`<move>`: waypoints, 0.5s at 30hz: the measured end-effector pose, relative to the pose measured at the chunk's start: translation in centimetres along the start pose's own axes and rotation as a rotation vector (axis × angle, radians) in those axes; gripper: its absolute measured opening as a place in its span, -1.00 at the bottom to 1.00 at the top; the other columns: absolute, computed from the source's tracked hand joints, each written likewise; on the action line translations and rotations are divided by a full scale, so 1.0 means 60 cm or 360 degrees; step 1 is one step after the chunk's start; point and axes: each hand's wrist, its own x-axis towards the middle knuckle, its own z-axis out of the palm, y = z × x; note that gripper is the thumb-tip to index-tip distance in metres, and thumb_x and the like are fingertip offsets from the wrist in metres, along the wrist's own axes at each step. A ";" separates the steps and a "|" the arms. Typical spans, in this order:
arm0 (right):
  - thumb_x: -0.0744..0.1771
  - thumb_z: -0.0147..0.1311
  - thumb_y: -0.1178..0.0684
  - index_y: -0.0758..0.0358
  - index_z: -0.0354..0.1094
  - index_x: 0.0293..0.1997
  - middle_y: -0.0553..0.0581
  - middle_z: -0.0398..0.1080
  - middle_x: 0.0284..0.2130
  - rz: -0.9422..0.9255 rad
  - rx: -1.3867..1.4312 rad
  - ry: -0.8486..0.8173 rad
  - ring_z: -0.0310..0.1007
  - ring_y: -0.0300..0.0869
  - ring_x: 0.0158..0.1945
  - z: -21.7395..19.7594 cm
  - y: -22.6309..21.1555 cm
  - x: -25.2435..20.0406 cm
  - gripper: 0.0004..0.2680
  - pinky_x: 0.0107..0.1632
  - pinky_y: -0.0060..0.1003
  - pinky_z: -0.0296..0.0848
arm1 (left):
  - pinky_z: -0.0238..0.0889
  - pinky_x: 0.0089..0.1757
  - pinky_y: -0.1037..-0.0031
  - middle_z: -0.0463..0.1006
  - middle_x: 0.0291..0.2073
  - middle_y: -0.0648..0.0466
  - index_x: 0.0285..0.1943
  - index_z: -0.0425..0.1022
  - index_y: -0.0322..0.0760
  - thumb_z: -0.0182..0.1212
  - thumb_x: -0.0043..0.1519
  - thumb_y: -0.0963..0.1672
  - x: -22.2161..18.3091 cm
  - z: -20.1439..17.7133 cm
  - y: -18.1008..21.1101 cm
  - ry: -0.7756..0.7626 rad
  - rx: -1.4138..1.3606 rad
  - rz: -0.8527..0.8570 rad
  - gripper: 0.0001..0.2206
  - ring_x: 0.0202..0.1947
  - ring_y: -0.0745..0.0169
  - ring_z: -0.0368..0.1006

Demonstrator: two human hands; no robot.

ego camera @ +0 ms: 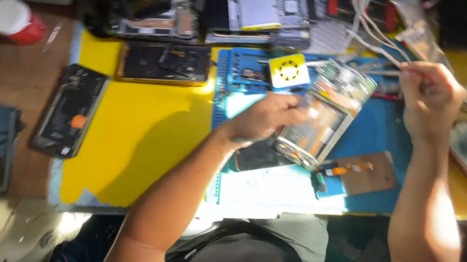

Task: The person handles a disassembled smartphone, picking up and setting down various components on a cluttered workbench. They use a metal prying tool to work on the edges of a phone screen and handle other phone parts and tools scattered across the table.

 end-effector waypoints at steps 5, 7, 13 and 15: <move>0.51 0.13 0.39 0.50 0.50 0.01 0.09 0.30 -0.52 -0.0009 -0.0065 0.0258 0.24 -0.29 -0.47 -0.010 0.014 0.000 -0.95 -0.35 -0.42 0.19 | 0.26 -0.06 0.53 0.55 -0.24 0.24 -0.09 0.58 -0.26 0.12 0.34 -0.04 -0.015 -0.025 0.037 0.0191 0.0012 0.0139 -0.77 -0.18 0.43 0.43; 0.48 0.13 0.38 0.41 0.46 -0.04 0.08 0.29 -0.54 0.0026 0.0126 0.0367 0.09 -0.36 -0.55 -0.007 0.012 0.000 -0.94 -0.46 -0.42 0.00 | 0.55 -0.27 0.38 0.62 -0.20 0.03 0.05 0.57 -0.40 0.17 0.30 -0.15 -0.012 -0.042 0.022 0.0524 -0.0439 0.0084 -0.77 -0.25 0.21 0.56; 0.31 0.20 0.23 0.19 0.61 -0.18 0.15 0.45 -0.61 -0.0239 -0.0213 0.0428 0.43 0.01 -0.58 0.022 -0.002 0.013 -0.90 -0.42 -0.22 0.38 | 0.51 -0.15 0.29 0.59 -0.46 -0.16 -0.13 0.60 -0.50 0.18 0.25 -0.22 -0.025 -0.031 0.034 0.0693 -0.0417 -0.0018 -0.85 -0.36 0.18 0.53; 0.34 0.18 0.18 0.18 0.58 -0.12 0.05 0.48 -0.55 -0.0229 -0.0296 0.0309 0.42 -0.15 -0.55 0.028 0.030 -0.005 -0.91 -0.41 -0.29 0.36 | 0.06 -0.48 0.42 0.52 -0.55 -0.06 -0.14 0.59 -0.45 0.25 0.18 -0.16 -0.035 -0.054 0.002 0.0866 -0.0167 -0.0439 -0.81 -0.64 0.30 0.26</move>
